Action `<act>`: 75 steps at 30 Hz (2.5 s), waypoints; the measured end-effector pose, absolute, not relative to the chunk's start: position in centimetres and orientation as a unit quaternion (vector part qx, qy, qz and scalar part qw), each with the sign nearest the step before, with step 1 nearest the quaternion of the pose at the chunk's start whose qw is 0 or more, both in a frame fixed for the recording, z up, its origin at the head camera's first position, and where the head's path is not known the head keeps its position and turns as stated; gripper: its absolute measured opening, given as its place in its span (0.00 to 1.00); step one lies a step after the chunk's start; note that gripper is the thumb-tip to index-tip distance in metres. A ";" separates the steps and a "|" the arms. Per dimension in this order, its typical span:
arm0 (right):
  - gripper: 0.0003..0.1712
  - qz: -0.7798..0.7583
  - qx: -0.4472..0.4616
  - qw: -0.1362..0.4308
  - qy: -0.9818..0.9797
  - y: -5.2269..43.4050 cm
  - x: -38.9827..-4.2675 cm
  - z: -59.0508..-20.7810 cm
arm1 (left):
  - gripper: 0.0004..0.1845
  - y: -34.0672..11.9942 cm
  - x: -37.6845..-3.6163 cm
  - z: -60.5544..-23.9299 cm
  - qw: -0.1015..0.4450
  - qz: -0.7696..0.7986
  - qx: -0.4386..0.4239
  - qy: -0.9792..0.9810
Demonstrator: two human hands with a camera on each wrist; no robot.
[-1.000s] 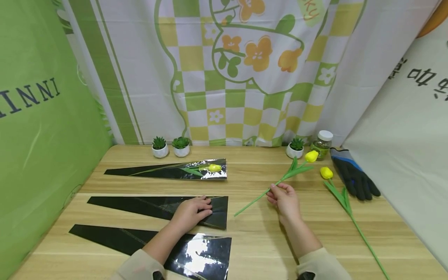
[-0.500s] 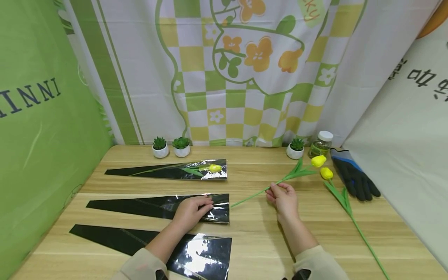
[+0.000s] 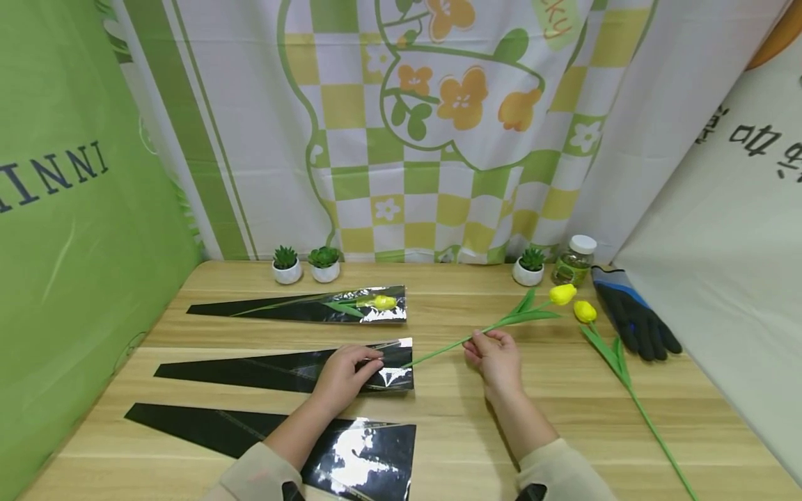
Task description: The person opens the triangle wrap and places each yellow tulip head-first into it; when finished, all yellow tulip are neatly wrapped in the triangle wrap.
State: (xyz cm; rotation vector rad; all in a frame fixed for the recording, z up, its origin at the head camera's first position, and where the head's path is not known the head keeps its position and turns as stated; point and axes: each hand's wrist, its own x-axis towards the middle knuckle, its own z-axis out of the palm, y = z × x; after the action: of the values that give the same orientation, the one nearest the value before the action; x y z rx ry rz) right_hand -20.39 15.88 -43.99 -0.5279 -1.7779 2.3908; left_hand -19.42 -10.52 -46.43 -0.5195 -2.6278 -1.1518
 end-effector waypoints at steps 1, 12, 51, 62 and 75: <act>0.10 0.788 -0.172 0.055 -0.589 15.7 -20.3 -44.0 | 0.08 -10.5 -19.4 -46.4 0.112 -0.397 -0.172 -0.894; 0.10 0.796 -0.160 0.029 -0.583 13.5 -19.9 -44.6 | 0.08 -10.4 -19.7 -46.5 0.131 -0.408 -0.173 -0.887; 0.18 0.750 -0.173 -0.114 -0.628 11.5 -19.4 -43.9 | 0.07 -10.4 -19.8 -46.4 0.125 -0.404 -0.184 -0.887; 0.25 0.704 -0.135 -0.088 -0.692 12.1 -18.4 -43.7 | 0.07 -10.4 -19.7 -46.4 0.111 -0.420 -0.171 -0.884; 0.15 0.245 0.155 0.067 -0.955 17.3 -22.8 -42.2 | 0.07 -10.5 -19.7 -46.6 0.117 -0.411 -0.174 -0.887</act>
State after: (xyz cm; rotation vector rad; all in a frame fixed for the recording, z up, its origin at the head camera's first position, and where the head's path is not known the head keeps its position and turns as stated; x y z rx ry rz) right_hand -22.78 17.26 -42.25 0.4684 -2.8785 0.7379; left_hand -19.69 -10.48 -46.61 -0.5087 -2.5971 -1.2043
